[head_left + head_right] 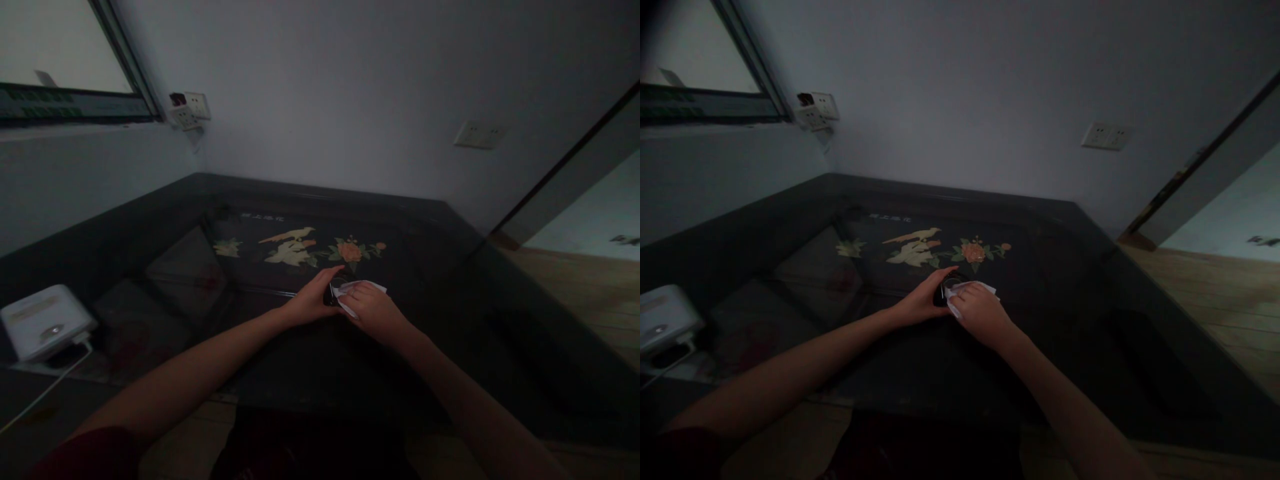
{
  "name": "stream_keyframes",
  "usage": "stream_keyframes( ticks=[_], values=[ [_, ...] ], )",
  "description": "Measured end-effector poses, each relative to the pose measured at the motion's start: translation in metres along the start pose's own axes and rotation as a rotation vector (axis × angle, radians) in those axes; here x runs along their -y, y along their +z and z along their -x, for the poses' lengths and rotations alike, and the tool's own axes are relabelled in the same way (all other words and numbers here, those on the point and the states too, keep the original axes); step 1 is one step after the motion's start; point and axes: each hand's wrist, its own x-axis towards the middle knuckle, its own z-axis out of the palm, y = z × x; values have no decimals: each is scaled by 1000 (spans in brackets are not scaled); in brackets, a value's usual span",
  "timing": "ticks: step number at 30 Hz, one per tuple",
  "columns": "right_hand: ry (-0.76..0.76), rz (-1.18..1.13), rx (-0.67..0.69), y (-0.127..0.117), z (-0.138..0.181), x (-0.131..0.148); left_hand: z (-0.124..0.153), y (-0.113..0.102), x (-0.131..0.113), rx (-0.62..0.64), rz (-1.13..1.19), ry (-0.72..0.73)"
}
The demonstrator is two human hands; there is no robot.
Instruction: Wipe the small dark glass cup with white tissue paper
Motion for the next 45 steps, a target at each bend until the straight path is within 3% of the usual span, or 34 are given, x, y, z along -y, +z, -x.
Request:
stream_keyframes(
  ticks=[12, 26, 35, 45],
  values=[
    [207, -355, -108, 9, 3, 9, 1, 1, 6, 10, 2, 5],
    [13, 30, -32, 8, 1, 3, 0, 0, 2, 8, 25, -14],
    [80, -146, -77, 10, 3, 4, 0, 0, 1, 18, 32, -33],
    [105, -130, -70, 10, 2, 7, 0, 0, 1, 14, 12, -15]
  ],
)
